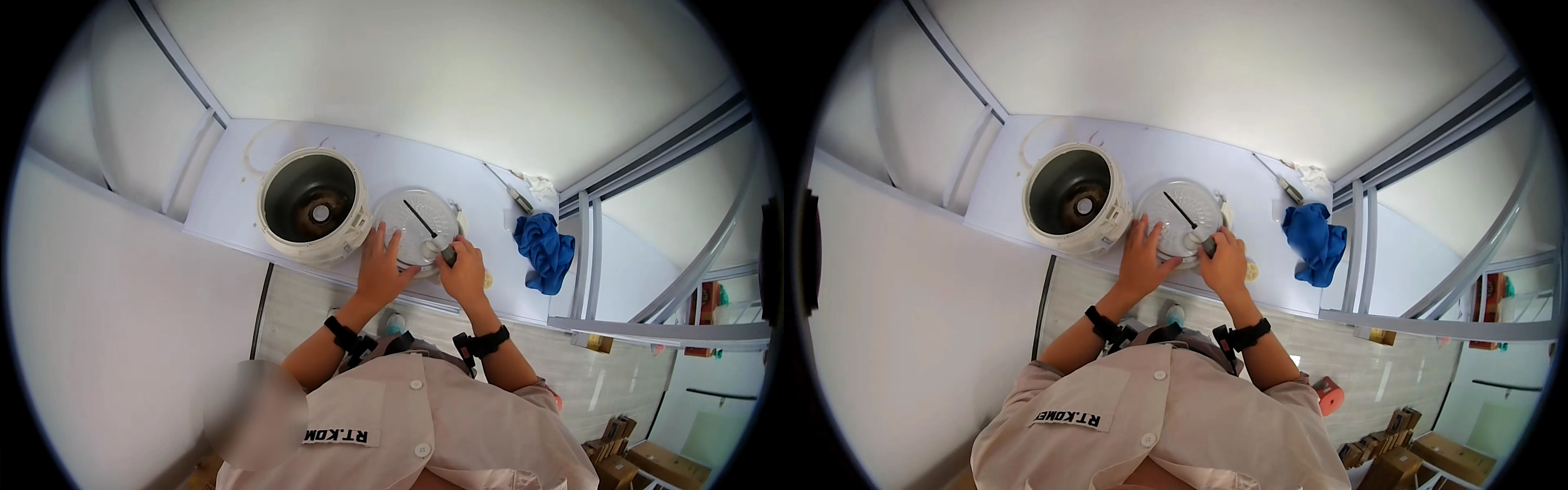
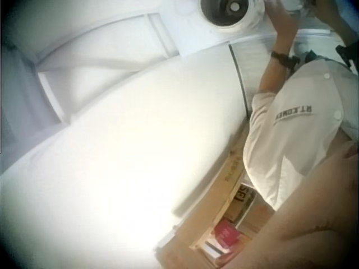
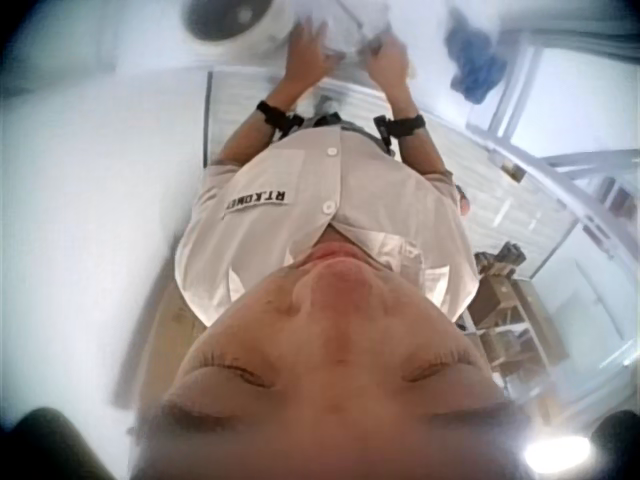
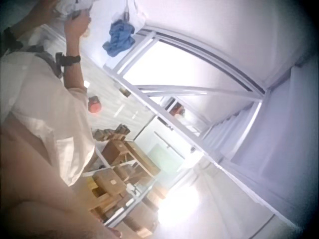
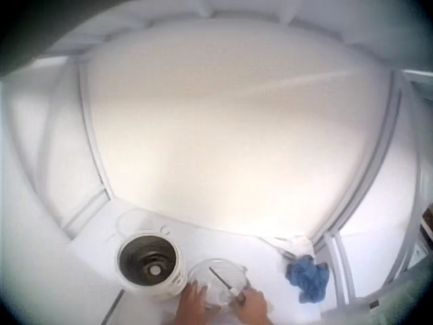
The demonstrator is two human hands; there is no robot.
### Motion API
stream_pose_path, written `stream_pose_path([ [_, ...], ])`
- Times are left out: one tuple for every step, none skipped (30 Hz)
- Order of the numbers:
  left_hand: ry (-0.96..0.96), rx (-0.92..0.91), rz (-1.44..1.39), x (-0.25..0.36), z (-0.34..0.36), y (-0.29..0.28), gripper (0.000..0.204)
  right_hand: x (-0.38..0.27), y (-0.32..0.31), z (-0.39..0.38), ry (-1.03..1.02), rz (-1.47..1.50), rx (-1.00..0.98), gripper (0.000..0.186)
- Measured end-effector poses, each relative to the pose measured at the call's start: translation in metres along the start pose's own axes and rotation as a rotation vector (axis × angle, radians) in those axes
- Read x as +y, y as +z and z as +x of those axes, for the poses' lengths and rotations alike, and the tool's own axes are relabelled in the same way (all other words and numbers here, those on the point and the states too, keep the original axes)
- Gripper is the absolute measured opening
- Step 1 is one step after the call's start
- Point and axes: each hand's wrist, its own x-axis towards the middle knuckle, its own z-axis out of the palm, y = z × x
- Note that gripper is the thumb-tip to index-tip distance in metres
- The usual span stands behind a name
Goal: The person disassembles a white rice cooker, removes the inner pot, and uses a screwdriver to unscrew and remove the lid. They continue to manipulate the lid and internal components with the screwdriver throughout the clip.
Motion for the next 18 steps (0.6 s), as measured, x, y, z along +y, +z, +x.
stream_pose_path([
  [-0.013, -0.015, 0.008, 0.000, 0.000, 0.000, 0.086, -0.001, -0.001, 0.001, 0.007, -0.013, -0.011, 0.036],
  [-0.023, -0.031, 0.014, 0.001, 0.000, 0.001, 0.087, 0.000, 0.000, 0.001, 0.003, 0.001, 0.002, 0.037],
  [-0.029, -0.031, 0.015, 0.001, 0.001, 0.001, 0.087, 0.000, 0.000, 0.001, -0.001, 0.014, 0.015, 0.037],
  [-0.034, -0.032, 0.016, 0.001, 0.001, 0.002, 0.088, 0.001, 0.001, 0.002, -0.003, 0.028, 0.029, 0.037],
  [-0.038, -0.034, 0.017, 0.001, 0.001, 0.001, 0.089, 0.002, 0.002, 0.002, -0.008, 0.029, 0.049, 0.038],
  [-0.042, -0.030, 0.003, 0.001, 0.001, 0.001, 0.089, 0.004, 0.003, 0.002, -0.012, 0.030, 0.069, 0.039],
  [-0.045, -0.026, -0.011, 0.001, 0.001, 0.001, 0.089, 0.006, 0.004, 0.003, -0.015, 0.031, 0.089, 0.039],
  [-0.047, -0.021, -0.024, 0.000, 0.002, 0.000, 0.090, 0.007, 0.004, 0.004, -0.004, 0.038, 0.070, 0.039],
  [-0.053, -0.035, -0.026, 0.001, 0.002, 0.000, 0.090, 0.008, 0.003, 0.006, 0.008, 0.045, 0.052, 0.040],
  [-0.060, -0.048, -0.028, 0.003, 0.000, 0.000, 0.091, 0.008, 0.004, 0.007, 0.019, 0.052, 0.033, 0.040],
  [-0.062, -0.055, -0.028, 0.003, 0.002, 0.000, 0.092, 0.009, 0.004, 0.009, 0.027, 0.057, 0.016, 0.041],
  [-0.059, -0.061, -0.019, 0.003, 0.003, -0.001, 0.092, 0.009, 0.004, 0.009, 0.034, 0.062, -0.002, 0.041],
  [-0.055, -0.068, -0.010, 0.003, 0.005, -0.001, 0.092, 0.010, 0.004, 0.010, 0.042, 0.067, -0.020, 0.041],
  [-0.057, -0.078, -0.004, 0.003, 0.003, -0.001, 0.093, 0.013, 0.007, 0.011, 0.066, 0.137, -0.013, 0.042],
  [-0.057, -0.069, -0.012, 0.002, 0.004, 0.000, 0.092, 0.016, 0.010, 0.012, 0.091, 0.207, -0.007, 0.042],
  [-0.056, -0.060, -0.020, 0.001, 0.005, 0.001, 0.092, 0.020, 0.013, 0.013, 0.116, 0.276, -0.001, 0.043],
  [-0.059, -0.051, -0.029, 0.001, 0.004, 0.002, 0.092, 0.022, 0.014, 0.014, 0.143, 0.341, 0.010, 0.042],
  [-0.069, -0.046, -0.051, 0.000, 0.005, 0.002, 0.091, 0.024, 0.015, 0.015, 0.171, 0.405, 0.021, 0.042],
])
